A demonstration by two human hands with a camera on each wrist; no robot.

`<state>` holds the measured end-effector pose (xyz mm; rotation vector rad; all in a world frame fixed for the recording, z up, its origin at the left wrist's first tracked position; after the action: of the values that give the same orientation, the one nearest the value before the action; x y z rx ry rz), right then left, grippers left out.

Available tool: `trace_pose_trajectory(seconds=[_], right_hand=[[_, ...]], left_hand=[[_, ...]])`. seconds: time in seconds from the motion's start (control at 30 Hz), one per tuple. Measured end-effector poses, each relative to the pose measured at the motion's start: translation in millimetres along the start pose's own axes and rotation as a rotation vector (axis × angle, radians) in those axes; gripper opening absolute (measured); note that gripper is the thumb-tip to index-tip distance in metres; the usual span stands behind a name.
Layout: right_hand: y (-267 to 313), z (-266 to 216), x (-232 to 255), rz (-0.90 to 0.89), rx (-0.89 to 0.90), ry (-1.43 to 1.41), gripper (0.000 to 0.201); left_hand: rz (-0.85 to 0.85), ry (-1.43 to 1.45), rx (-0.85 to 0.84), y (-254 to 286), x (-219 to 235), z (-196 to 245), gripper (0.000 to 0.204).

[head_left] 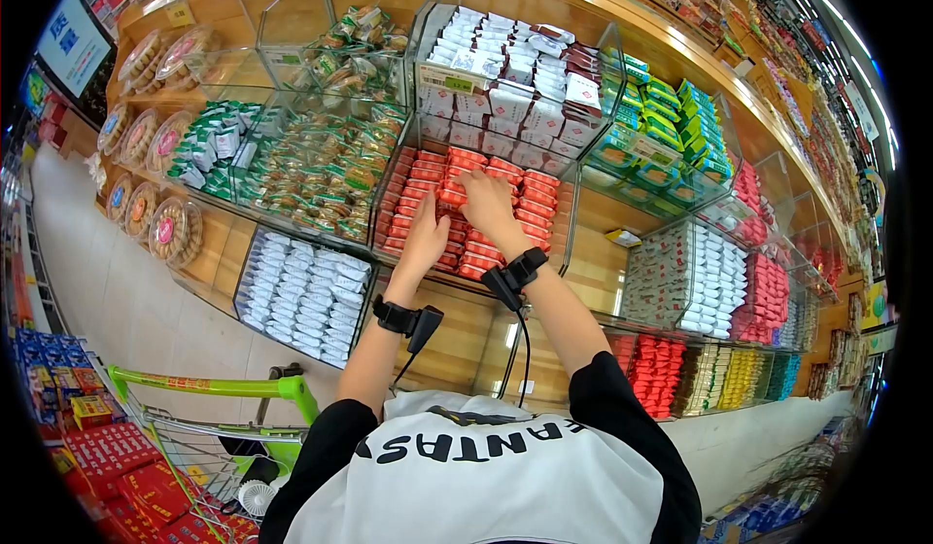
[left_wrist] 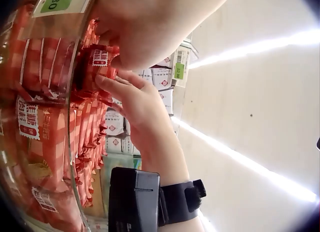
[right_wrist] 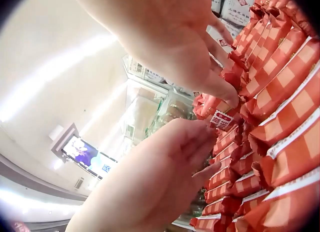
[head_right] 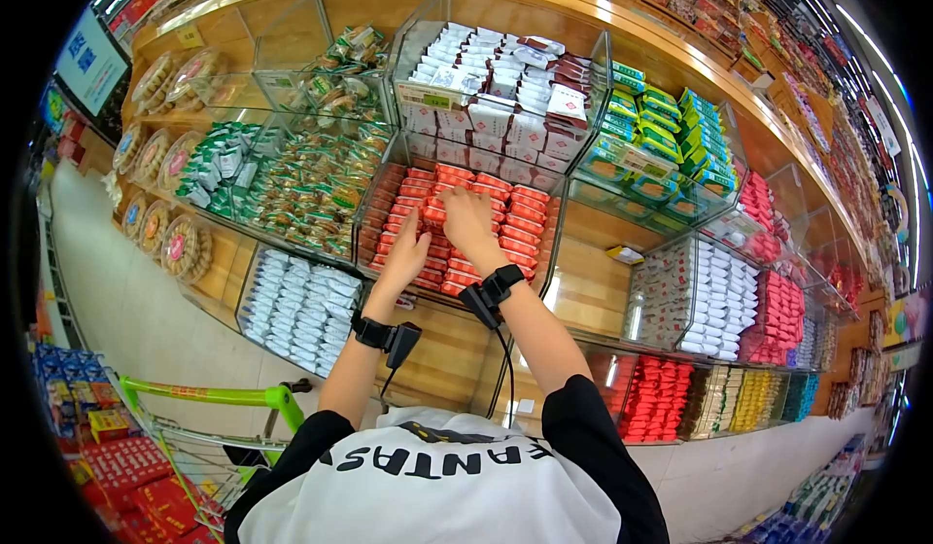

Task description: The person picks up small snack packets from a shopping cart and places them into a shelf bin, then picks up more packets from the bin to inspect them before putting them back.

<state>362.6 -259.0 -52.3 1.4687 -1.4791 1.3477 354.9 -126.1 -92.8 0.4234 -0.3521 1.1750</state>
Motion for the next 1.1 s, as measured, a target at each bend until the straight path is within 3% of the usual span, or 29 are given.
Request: trace_pose_trajectory(seconds=[0.27, 0.33, 0.47, 0.8, 0.97, 1.1], right_hand=[[6.2, -3.5, -1.6, 0.062, 0.008, 0.041, 0.033], [11.6, -6.1, -0.9, 0.203, 0.063, 0.085, 0.022], [18.8, -4.2, -11.9, 0.189, 0.050, 0.078, 0.020], [24.2, -3.2, -20.8, 0.167, 0.053, 0.143, 0.016], [21.9, -1.0, -21.8, 0.213, 0.059, 0.129, 0.007], [19.9, -3.8, -18.9, 0.161, 0.017, 0.163, 0.006]], left_hand=[[0.029, -0.028, -0.132, 0.8, -5.2, 9.1, 0.059], [0.019, -0.033, -0.118, 2.1, -4.3, 15.6, 0.059], [0.026, 0.016, -0.061, 2.5, -7.2, 21.5, 0.059], [0.033, -0.008, -0.104, -4.6, -12.2, 11.4, 0.056], [0.054, 0.181, -0.087, -0.3, -10.1, 19.8, 0.052], [-0.013, -0.004, -0.035, -5.5, -14.2, 7.8, 0.052]])
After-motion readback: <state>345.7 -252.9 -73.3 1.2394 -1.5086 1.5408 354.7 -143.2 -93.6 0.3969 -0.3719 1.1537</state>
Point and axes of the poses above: each hand's wrist, its own y-axis away from the middle knuckle, its own x-axis out of the back of the hand, z = x × y, the point moved 2 cm from there along -y, towards the middle knuckle, and after that the axes turned 4 degrees about x, right-handed, at the moved point
